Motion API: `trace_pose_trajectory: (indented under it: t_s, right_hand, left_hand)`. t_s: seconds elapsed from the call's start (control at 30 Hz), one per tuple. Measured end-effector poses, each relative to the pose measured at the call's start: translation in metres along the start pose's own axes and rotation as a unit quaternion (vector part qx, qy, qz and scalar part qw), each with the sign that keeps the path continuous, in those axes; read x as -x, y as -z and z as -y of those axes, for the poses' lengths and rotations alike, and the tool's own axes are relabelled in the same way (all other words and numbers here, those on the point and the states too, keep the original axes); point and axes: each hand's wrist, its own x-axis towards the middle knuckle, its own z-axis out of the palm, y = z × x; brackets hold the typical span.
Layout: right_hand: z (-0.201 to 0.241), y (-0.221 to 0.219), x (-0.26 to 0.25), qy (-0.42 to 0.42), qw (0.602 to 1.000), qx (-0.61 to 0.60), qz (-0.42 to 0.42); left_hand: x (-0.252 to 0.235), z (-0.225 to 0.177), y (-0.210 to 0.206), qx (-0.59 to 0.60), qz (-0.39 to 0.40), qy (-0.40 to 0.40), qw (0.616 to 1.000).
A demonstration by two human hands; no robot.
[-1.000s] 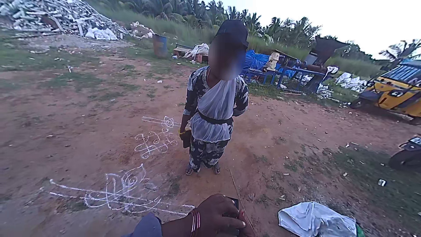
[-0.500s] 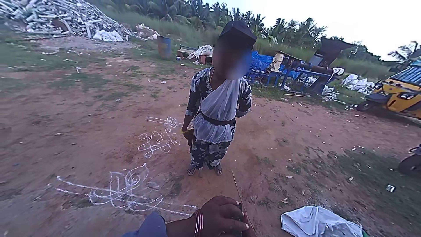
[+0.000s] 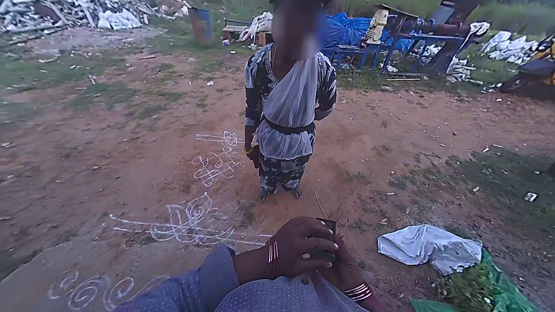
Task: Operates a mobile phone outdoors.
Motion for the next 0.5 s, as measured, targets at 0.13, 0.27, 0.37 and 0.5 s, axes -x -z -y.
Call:
trace_pose_trajectory:
  t_s: [0.13, 0.27, 0.37, 0.5]
  right_hand:
    - [0.010, -0.007, 0.002, 0.003, 1.000, -0.016, -0.009]
    - [0.015, -0.006, 0.005, -0.014, 0.999, -0.027, 0.022]
    - [0.014, -0.002, 0.006, -0.021, 0.999, -0.043, 0.027]
    - [0.014, 0.002, 0.006, -0.020, 0.998, -0.055, 0.024]
  left_hand:
    - [-0.002, 0.000, 0.003, 0.034, -0.025, 0.037, 0.998]
    - [0.003, 0.001, 0.003, 0.046, -0.037, 0.064, 0.996]
    - [0.006, 0.002, 0.002, 0.048, -0.041, 0.078, 0.995]
    - [0.007, 0.002, 0.000, 0.040, -0.035, 0.086, 0.995]
